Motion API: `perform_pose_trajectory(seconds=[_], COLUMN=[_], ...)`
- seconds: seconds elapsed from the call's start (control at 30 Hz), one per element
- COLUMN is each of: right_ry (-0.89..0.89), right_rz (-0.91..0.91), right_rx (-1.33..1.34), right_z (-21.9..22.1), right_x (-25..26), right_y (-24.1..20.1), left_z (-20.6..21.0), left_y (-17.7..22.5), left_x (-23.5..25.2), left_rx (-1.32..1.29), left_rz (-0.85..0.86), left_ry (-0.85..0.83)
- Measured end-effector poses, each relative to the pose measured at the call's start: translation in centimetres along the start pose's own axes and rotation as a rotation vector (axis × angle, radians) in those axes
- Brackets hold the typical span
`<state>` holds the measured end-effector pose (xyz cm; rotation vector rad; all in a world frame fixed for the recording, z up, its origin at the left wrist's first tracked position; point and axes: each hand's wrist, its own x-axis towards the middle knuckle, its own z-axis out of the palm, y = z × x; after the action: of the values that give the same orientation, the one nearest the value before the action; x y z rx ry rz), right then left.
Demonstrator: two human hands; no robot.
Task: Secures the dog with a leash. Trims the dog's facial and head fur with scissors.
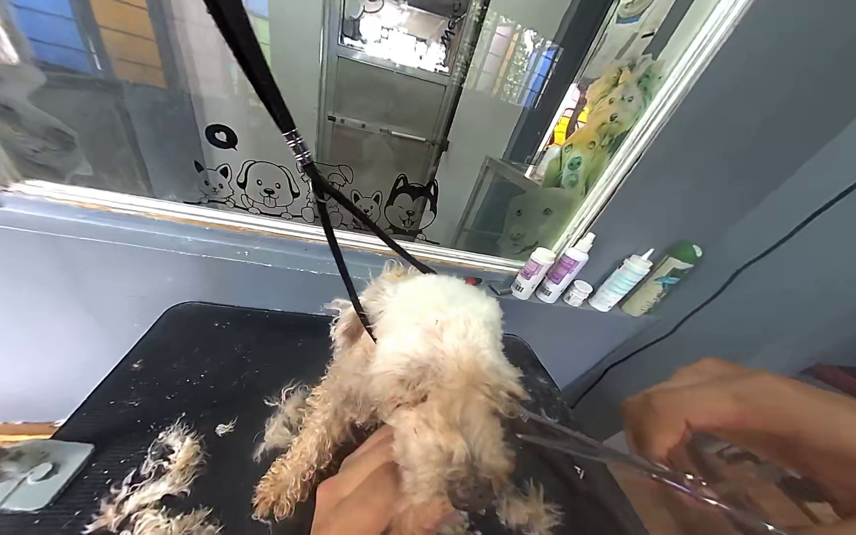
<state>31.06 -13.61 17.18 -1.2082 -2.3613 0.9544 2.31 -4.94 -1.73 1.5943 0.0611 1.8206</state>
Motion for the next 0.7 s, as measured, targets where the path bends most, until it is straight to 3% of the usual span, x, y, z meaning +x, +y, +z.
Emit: perform_pose_trajectory(seconds=[0.23,0.7], right_ry=[0.052,0.178], right_rz=[-0.067,-0.156], right_rx=[-0.117,0.046], right_z=[1.5,6.3], right_x=[0.3,1.0], right_y=[0.7,3.3], left_z=[0.2,0.4], left_y=[0.4,0.8], left_x=[0.2,-0.1], left_rx=[-0.025,-0.046], left_rz=[-0.002,-0.043], left_ry=[0.017,0.026])
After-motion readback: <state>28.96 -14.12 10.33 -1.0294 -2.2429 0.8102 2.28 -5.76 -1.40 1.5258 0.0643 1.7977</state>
